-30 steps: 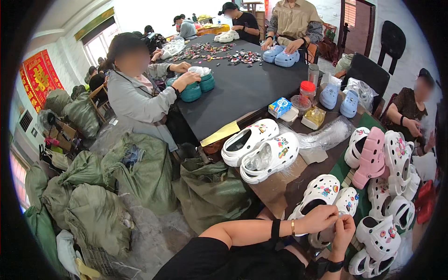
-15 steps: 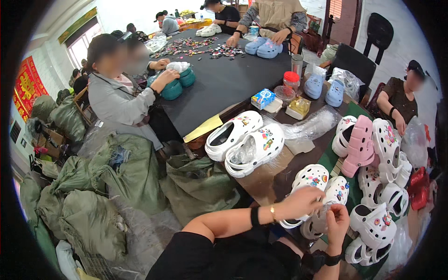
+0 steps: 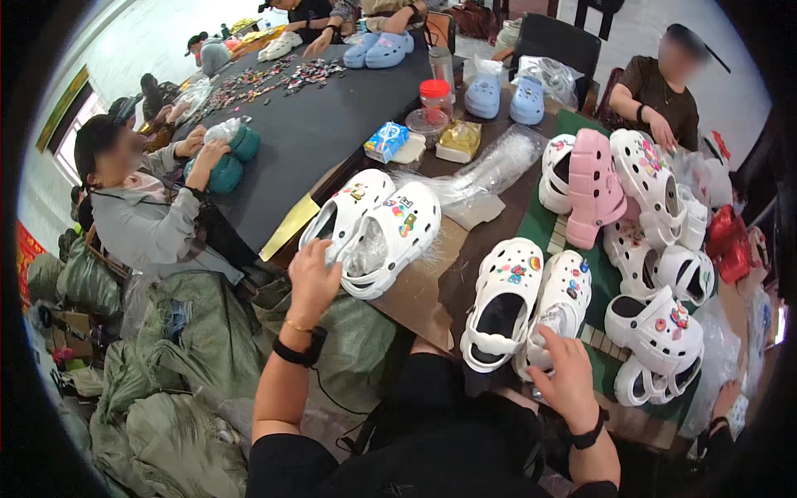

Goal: Manually attaching decorative charms and components to clogs at a production table.

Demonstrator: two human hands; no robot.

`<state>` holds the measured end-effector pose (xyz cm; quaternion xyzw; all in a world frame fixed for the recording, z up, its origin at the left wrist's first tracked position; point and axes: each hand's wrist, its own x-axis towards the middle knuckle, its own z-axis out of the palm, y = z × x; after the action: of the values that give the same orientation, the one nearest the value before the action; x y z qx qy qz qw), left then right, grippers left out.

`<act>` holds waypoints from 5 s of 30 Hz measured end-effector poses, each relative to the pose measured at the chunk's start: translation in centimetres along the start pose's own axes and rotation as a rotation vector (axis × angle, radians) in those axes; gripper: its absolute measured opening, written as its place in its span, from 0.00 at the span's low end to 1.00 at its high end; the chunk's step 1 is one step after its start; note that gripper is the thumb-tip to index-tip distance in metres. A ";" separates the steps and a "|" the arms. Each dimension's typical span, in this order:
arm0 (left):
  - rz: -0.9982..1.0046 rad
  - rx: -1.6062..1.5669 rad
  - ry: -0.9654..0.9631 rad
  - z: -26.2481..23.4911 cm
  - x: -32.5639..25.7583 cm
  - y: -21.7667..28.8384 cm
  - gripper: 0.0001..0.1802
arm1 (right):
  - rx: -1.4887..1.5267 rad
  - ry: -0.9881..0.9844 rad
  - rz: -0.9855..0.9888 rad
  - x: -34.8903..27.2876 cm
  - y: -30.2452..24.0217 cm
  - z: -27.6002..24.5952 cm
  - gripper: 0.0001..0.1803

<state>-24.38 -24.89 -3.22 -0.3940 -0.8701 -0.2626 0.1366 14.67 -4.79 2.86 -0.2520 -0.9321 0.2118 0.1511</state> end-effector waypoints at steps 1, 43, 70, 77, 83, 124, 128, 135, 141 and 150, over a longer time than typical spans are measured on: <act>-0.001 0.000 -0.052 -0.2 0.0 -0.5 0.23 | -0.002 -0.001 0.020 0.4 -0.3 0.1 0.33; 0.309 -0.288 0.013 -0.8 4.3 -1.2 0.13 | -0.697 0.679 0.696 -14.9 31.9 -21.2 0.12; 0.469 -0.757 0.052 -1.6 2.9 24.2 0.13 | 0.643 0.516 0.227 -6.0 7.0 -6.8 0.26; 0.810 -0.700 -0.355 6.4 -8.6 25.8 0.14 | 0.758 0.277 0.323 -6.1 12.6 4.9 0.30; 0.771 -0.688 -0.352 4.3 -8.0 23.2 0.24 | 0.838 0.315 0.420 -4.9 9.3 3.9 0.31; 0.087 -0.237 0.116 1.9 7.3 3.6 0.17 | 0.919 0.444 0.623 -4.2 13.0 5.7 0.18; 0.109 0.052 -0.175 3.0 10.5 0.0 0.28 | 1.021 0.456 0.658 -4.0 12.1 6.6 0.15; -0.033 0.039 -0.448 4.8 13.8 1.0 0.27 | 0.988 0.492 0.561 -4.8 13.1 8.2 0.13; 0.126 0.056 -0.304 6.1 13.7 1.1 0.11 | 0.992 0.499 0.608 -4.8 13.0 8.0 0.12; 0.230 0.009 -0.270 7.6 14.0 1.3 0.08 | 0.894 0.514 0.573 -4.9 13.9 9.1 0.13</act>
<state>-32.75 -11.31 -2.85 -0.5221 -0.8309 -0.1862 0.0492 20.80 0.55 -12.44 -0.4490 -0.5805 0.5487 0.4004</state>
